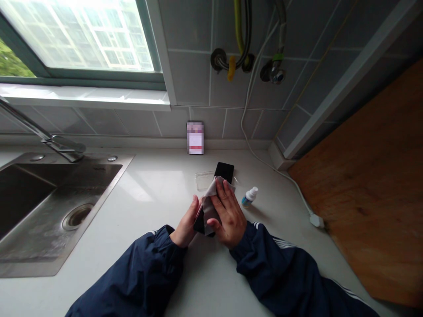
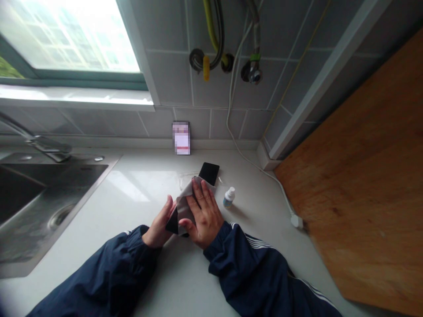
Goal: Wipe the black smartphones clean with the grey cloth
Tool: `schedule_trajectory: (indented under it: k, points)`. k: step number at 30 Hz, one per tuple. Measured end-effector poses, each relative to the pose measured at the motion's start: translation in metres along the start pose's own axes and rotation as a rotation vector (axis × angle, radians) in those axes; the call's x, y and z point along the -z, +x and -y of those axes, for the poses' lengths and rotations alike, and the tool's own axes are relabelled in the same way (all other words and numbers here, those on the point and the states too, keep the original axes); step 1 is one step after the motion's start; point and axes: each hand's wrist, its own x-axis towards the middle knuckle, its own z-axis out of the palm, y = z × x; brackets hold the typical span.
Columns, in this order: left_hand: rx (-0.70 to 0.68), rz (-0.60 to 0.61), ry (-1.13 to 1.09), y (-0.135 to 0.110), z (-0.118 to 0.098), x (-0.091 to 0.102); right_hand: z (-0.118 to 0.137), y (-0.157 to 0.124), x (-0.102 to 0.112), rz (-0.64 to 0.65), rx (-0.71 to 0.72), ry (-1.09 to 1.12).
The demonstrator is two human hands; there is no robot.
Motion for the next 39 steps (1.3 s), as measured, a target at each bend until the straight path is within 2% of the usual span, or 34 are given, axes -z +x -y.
schedule_trajectory:
  k: [7, 15, 19, 23, 28, 33, 39]
  points:
    - [-0.003, 0.039, 0.064, 0.002, -0.001, -0.002, -0.005, 0.002, 0.0, -0.03, -0.025, -0.01]
    - [0.187, 0.06, 0.139, -0.002, 0.0, -0.003, -0.008, 0.001, -0.001, -0.057, -0.094, -0.016]
    - [0.107, 0.066, 0.126, -0.002, 0.002, -0.004, -0.004, 0.002, 0.002, -0.078, -0.085, -0.015]
    - [0.055, -0.002, 0.105, -0.001, 0.006, 0.0, 0.004, 0.001, 0.0, -0.065, -0.064, -0.001]
    - [0.055, -0.095, -0.047, -0.001, 0.009, 0.005, 0.015, -0.006, -0.006, -0.004, -0.015, 0.02]
    - [0.109, -0.133, -0.162, -0.002, 0.001, -0.001, 0.024, -0.009, -0.004, 0.119, 0.038, 0.018]
    - [0.054, -0.193, -0.135, -0.003, -0.008, -0.001, 0.03, -0.007, 0.003, 0.259, 0.118, 0.033]
